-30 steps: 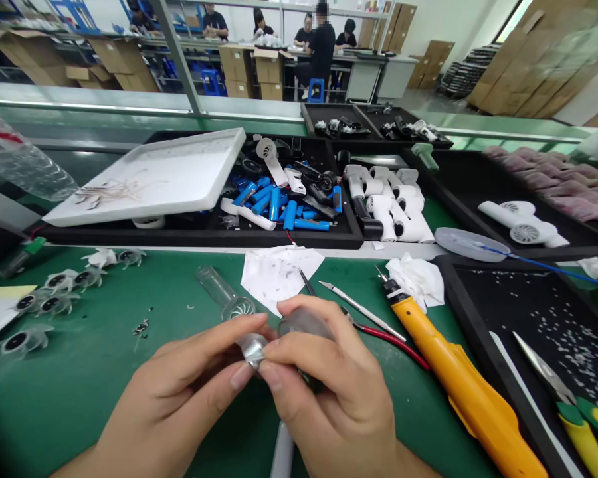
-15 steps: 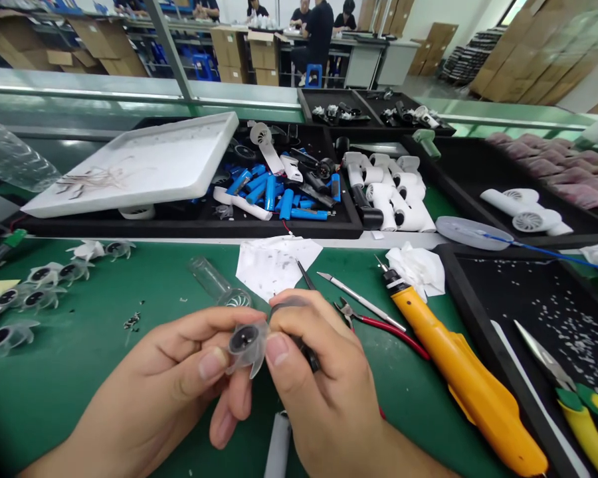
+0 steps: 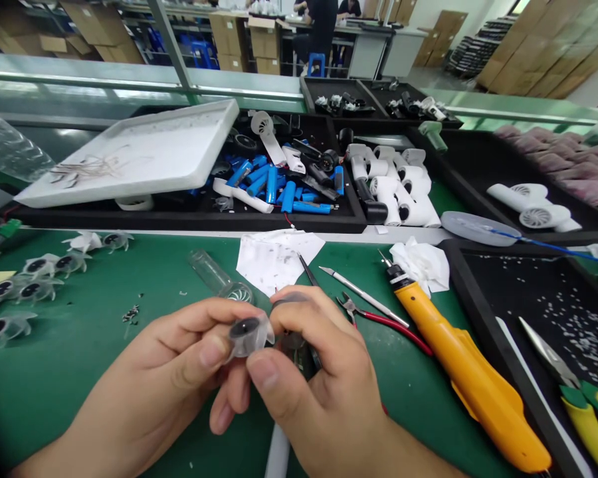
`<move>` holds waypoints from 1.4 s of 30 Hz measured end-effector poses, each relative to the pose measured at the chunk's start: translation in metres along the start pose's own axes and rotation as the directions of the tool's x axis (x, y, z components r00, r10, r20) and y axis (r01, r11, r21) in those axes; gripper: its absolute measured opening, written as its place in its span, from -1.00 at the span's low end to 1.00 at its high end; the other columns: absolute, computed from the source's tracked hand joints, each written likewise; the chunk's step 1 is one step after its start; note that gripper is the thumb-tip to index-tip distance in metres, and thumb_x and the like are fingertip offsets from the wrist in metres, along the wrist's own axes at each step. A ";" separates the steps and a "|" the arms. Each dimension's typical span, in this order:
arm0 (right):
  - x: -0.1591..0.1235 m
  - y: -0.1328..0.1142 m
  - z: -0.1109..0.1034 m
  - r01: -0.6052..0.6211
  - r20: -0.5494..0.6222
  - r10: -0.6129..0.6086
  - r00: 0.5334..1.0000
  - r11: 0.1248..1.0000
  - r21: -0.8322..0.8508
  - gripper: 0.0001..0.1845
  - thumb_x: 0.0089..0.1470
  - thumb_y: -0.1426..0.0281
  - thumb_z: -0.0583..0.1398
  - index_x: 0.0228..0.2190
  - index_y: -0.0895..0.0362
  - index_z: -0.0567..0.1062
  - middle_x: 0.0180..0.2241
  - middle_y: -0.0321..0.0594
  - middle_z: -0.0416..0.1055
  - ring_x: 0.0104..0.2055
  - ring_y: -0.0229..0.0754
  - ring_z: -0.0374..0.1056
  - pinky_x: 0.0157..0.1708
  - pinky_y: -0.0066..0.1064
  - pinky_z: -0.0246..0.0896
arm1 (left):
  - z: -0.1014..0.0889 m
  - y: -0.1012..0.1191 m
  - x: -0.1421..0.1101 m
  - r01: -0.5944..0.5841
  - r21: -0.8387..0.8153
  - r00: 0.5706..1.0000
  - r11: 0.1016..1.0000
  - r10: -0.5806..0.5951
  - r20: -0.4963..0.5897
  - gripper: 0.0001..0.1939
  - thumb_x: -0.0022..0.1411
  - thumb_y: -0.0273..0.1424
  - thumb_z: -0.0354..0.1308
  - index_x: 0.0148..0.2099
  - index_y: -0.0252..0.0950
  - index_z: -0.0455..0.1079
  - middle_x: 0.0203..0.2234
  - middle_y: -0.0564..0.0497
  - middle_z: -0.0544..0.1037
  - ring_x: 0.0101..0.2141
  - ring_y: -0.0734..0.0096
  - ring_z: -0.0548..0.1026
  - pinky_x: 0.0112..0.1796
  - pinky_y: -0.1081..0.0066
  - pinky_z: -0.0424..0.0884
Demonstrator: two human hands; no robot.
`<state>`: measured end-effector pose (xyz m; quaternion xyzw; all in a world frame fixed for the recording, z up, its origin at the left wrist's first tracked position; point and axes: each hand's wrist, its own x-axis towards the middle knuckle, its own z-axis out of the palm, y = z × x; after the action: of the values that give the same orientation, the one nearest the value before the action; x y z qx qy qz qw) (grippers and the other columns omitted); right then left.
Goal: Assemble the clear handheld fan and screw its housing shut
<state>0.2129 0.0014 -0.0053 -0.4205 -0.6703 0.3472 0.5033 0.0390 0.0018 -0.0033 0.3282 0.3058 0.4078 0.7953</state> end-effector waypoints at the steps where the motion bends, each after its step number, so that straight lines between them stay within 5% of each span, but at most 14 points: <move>1: 0.001 -0.001 0.000 0.011 0.009 -0.011 1.000 1.000 0.002 -0.72 0.29 0.26 0.16 -0.47 0.05 0.44 -0.23 -0.28 0.56 -0.10 -0.18 0.43 -0.16 -0.41 0.35 | 0.001 0.000 0.000 -0.025 0.021 0.999 0.999 0.026 -0.022 -0.77 0.28 -0.26 0.35 -0.05 -0.22 0.56 -0.52 0.06 0.61 -0.55 0.62 0.50 -0.43 0.66 0.46; 8: 0.001 -0.004 -0.002 0.018 0.037 -0.019 0.999 1.000 0.014 -0.89 0.18 0.45 0.16 -0.31 0.01 0.47 -0.45 -0.40 0.52 -0.03 -0.21 0.38 -0.03 -0.44 0.29 | 0.007 0.001 -0.003 -0.199 0.191 0.976 0.961 0.212 -0.051 -0.73 0.28 -0.40 0.34 0.01 0.00 0.60 -0.42 0.11 0.62 -0.43 0.59 0.55 -0.33 0.66 0.51; 15: -0.006 0.001 -0.003 0.023 0.085 -0.030 0.996 0.996 0.088 -0.86 0.25 0.36 0.19 -0.16 0.02 0.53 -0.37 -0.28 0.46 0.07 -0.11 0.34 0.04 -0.31 0.31 | 0.002 0.003 -0.009 -0.386 0.550 0.900 0.741 0.432 0.049 -0.57 0.25 -0.41 0.36 0.08 0.19 0.53 -0.26 0.17 0.67 -0.30 0.50 0.58 -0.20 0.59 0.50; 25: -0.008 0.002 -0.003 0.044 0.077 -0.048 0.996 0.998 0.052 -0.86 0.29 0.30 0.19 -0.13 -0.04 0.52 -0.18 -0.26 0.55 0.11 -0.12 0.33 0.05 -0.33 0.30 | 0.009 0.003 -0.010 -0.391 0.361 0.901 0.847 0.433 -0.039 -0.69 0.22 -0.53 0.37 -0.08 0.00 0.56 -0.33 0.19 0.68 -0.32 0.54 0.61 -0.28 0.64 0.50; 31: -0.007 0.000 -0.005 0.035 0.099 -0.041 0.994 0.998 0.056 -0.86 0.29 0.25 0.19 -0.15 -0.04 0.52 -0.27 -0.29 0.55 0.09 -0.12 0.35 0.04 -0.33 0.31 | 0.007 0.002 -0.011 -0.376 0.398 0.912 0.837 0.410 -0.002 -0.78 0.29 -0.48 0.31 -0.07 -0.04 0.54 -0.32 0.17 0.66 -0.34 0.55 0.59 -0.30 0.62 0.50; 37: -0.006 -0.001 -0.005 0.020 0.157 -0.031 0.987 0.997 0.072 -0.88 0.25 0.32 0.18 -0.20 0.02 0.52 -0.36 -0.26 0.53 0.05 -0.06 0.36 0.04 -0.24 0.31 | 0.004 0.002 -0.010 -0.429 0.645 0.849 0.632 0.526 0.049 -0.68 0.13 -0.35 0.46 -0.05 -0.09 0.55 -0.39 0.09 0.64 -0.39 0.42 0.59 -0.29 0.52 0.50; 42: -0.003 0.001 -0.004 0.019 0.176 -0.043 0.984 0.991 0.132 -0.85 0.22 0.37 0.16 -0.20 0.03 0.54 -0.32 -0.24 0.56 -0.01 -0.08 0.39 -0.04 -0.28 0.35 | 0.007 0.009 -0.006 -0.467 0.782 0.795 0.413 0.583 0.167 -0.80 0.22 -0.35 0.38 -0.09 -0.12 0.56 -0.43 0.08 0.65 -0.47 0.43 0.57 -0.36 0.52 0.47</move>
<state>0.2173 -0.0012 -0.0061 -0.3435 -0.6951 0.4185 0.4730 0.0368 -0.0013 0.0091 0.6956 0.3860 0.4773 0.3734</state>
